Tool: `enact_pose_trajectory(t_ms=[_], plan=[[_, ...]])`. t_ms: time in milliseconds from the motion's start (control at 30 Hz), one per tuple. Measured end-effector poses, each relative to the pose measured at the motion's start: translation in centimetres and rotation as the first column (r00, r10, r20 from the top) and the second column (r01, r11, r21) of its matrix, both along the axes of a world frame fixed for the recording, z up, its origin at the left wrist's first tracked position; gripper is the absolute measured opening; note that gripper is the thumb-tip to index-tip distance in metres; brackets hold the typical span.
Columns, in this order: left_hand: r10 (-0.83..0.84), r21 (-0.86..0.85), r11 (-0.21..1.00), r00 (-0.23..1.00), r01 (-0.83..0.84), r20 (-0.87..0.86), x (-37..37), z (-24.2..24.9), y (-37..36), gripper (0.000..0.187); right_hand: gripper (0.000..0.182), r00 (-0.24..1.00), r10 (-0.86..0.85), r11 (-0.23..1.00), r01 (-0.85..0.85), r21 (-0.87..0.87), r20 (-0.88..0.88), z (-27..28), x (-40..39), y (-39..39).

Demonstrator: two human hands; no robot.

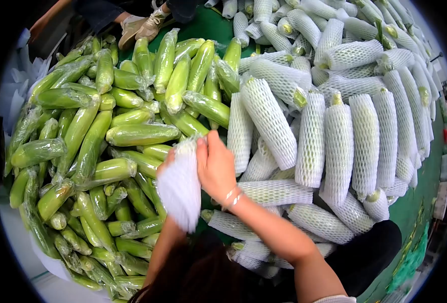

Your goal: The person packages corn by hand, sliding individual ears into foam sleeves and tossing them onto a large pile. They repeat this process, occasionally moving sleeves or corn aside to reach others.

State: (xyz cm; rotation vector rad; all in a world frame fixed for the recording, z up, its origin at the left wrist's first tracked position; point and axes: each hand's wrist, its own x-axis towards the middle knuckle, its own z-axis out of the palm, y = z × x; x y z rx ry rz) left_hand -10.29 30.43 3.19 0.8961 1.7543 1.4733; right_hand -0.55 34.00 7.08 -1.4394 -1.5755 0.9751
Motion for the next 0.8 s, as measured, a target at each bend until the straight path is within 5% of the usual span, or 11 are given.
enact_pose_trajectory(t_ms=[33,167,233,300,367,400,500,567,633,700,800], plan=[[0.187,-0.017,0.982,0.957,-0.188,0.223,0.6,3.7,-0.7,0.027,0.016,0.997,-0.022,1.000,0.022,-0.007,-0.078,0.9,-0.3,-1.3],[0.162,0.008,0.987,0.987,-0.162,0.016,0.5,6.0,-3.2,0.027,0.016,0.973,-0.051,0.998,0.058,0.025,-0.227,1.8,-0.6,-3.4],[0.053,0.036,0.998,0.998,-0.054,0.042,0.8,3.4,-3.6,0.023,0.018,0.908,-0.095,0.951,-0.038,-0.307,-0.407,-2.9,0.9,-3.4],[0.066,0.062,0.995,0.985,-0.077,0.158,1.4,1.8,-3.2,0.019,0.021,0.857,-0.124,0.939,-0.063,-0.340,-0.500,-3.9,2.7,-3.2],[0.029,-0.045,0.999,0.992,-0.023,0.125,1.5,0.0,-2.5,0.021,0.021,0.955,-0.040,0.974,-0.029,-0.226,-0.295,-3.9,4.1,-1.9],[0.168,0.059,0.985,0.984,-0.165,-0.054,2.4,-2.1,-2.2,0.025,0.021,0.970,-0.035,0.982,-0.012,-0.187,-0.242,-4.2,4.3,-1.1],[0.178,-0.057,0.984,0.959,-0.170,0.222,1.3,-5.1,-1.2,0.032,0.016,0.985,0.166,0.982,-0.169,0.081,0.047,-9.6,4.5,0.3],[0.201,-0.108,0.977,0.963,-0.183,0.182,0.5,-6.6,-1.6,0.031,0.019,0.953,0.267,0.962,-0.271,0.010,0.142,-9.9,4.0,0.7],[0.075,0.016,0.997,0.872,-0.077,-0.484,-0.1,-7.9,-2.5,0.029,0.022,0.743,0.380,0.924,-0.272,-0.270,0.551,-9.6,2.9,1.0],[0.065,0.073,0.997,0.827,-0.029,-0.559,0.4,-7.7,-2.8,0.019,0.024,0.677,0.414,0.910,-0.295,-0.291,0.609,-9.5,2.3,1.4],[-0.067,-0.184,0.980,0.731,-0.081,-0.679,0.6,-8.0,-3.1,0.027,0.039,0.538,0.499,0.860,-0.405,-0.311,0.680,-8.4,2.1,1.6]])
